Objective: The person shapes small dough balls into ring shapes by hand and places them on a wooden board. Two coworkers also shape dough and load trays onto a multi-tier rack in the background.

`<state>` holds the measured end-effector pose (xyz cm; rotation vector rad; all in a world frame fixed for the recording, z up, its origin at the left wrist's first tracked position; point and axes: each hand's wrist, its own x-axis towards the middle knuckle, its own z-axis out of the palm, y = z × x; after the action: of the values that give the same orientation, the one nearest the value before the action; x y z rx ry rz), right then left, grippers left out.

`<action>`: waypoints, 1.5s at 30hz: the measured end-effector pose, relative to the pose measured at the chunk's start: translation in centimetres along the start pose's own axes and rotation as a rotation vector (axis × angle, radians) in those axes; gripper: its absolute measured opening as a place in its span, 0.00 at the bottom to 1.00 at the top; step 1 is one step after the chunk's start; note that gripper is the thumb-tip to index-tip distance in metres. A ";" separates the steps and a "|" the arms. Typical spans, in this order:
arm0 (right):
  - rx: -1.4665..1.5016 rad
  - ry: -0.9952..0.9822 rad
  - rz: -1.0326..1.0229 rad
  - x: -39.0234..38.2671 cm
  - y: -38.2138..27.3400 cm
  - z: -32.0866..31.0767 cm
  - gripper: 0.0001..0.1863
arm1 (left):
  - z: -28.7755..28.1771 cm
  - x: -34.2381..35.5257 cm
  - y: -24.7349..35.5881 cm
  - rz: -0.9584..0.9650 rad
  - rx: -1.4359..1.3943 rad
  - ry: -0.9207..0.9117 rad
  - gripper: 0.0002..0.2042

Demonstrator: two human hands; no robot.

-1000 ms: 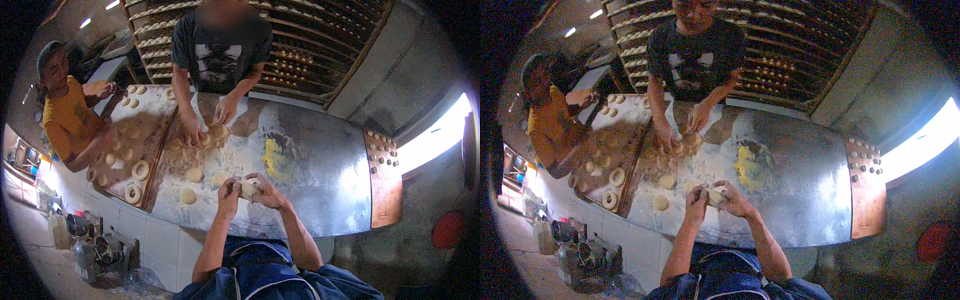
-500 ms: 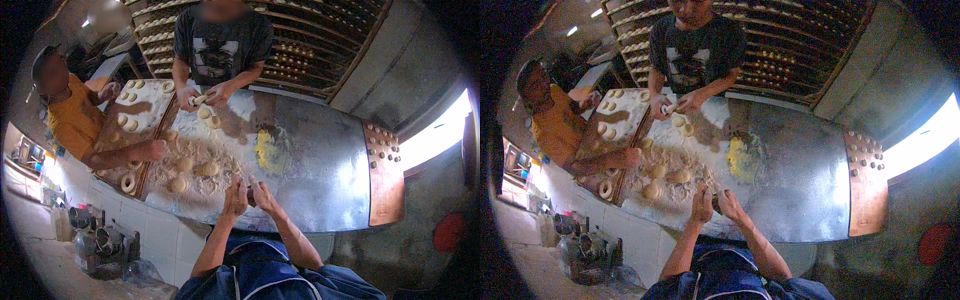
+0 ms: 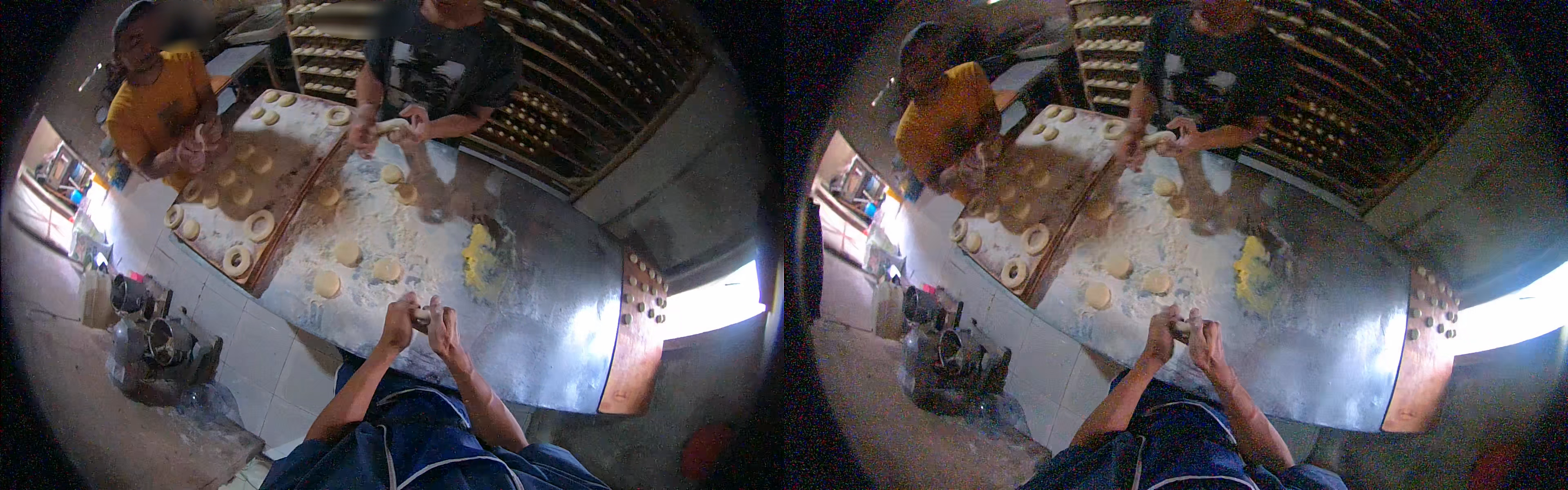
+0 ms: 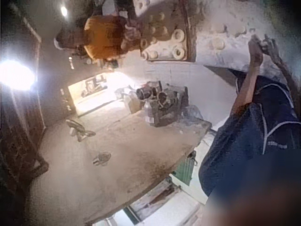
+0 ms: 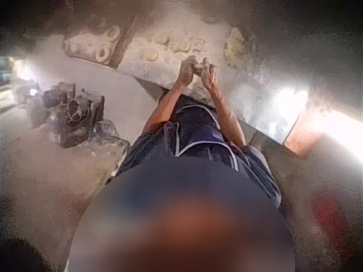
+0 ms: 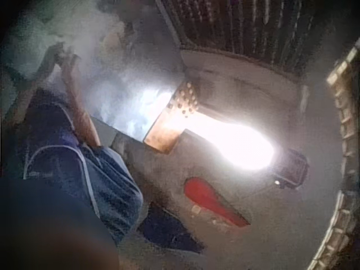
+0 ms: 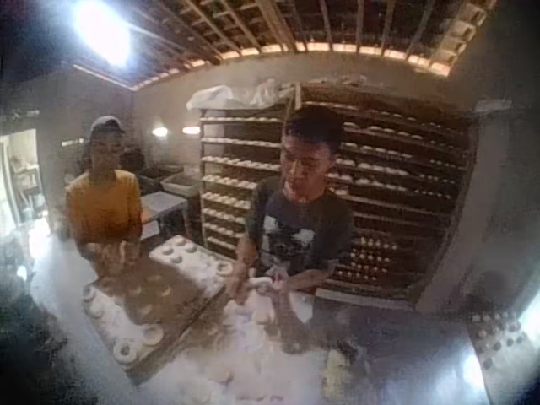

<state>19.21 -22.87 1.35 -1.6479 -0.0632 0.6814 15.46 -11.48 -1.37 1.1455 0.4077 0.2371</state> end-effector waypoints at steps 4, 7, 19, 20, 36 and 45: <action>-0.125 0.083 -0.048 0.6 -1.4 4.0 0.36 | -2.4 0.5 0.1 -0.012 -0.158 0.072 0.18; -0.159 0.001 -0.043 2.3 -0.8 4.9 0.32 | -5.2 2.2 1.3 0.204 -0.084 0.009 0.18; -0.205 -0.231 -0.217 9.4 -7.7 17.7 0.30 | -17.2 8.0 9.2 0.031 -0.080 0.193 0.17; -0.216 -0.178 -0.188 9.2 -8.8 19.3 0.29 | -18.0 8.6 9.9 0.064 -0.142 0.223 0.18; -0.323 -0.422 -0.702 20.3 -16.6 27.5 0.19 | -30.2 19.3 18.1 0.184 0.004 0.351 0.16; -0.974 -0.041 -0.598 23.7 -11.4 21.1 0.19 | -28.9 20.8 22.0 0.373 1.268 0.378 0.11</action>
<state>32.71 7.96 1.74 -2.3609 -1.0071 0.1973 22.34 29.39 4.68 2.4482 0.7095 0.5628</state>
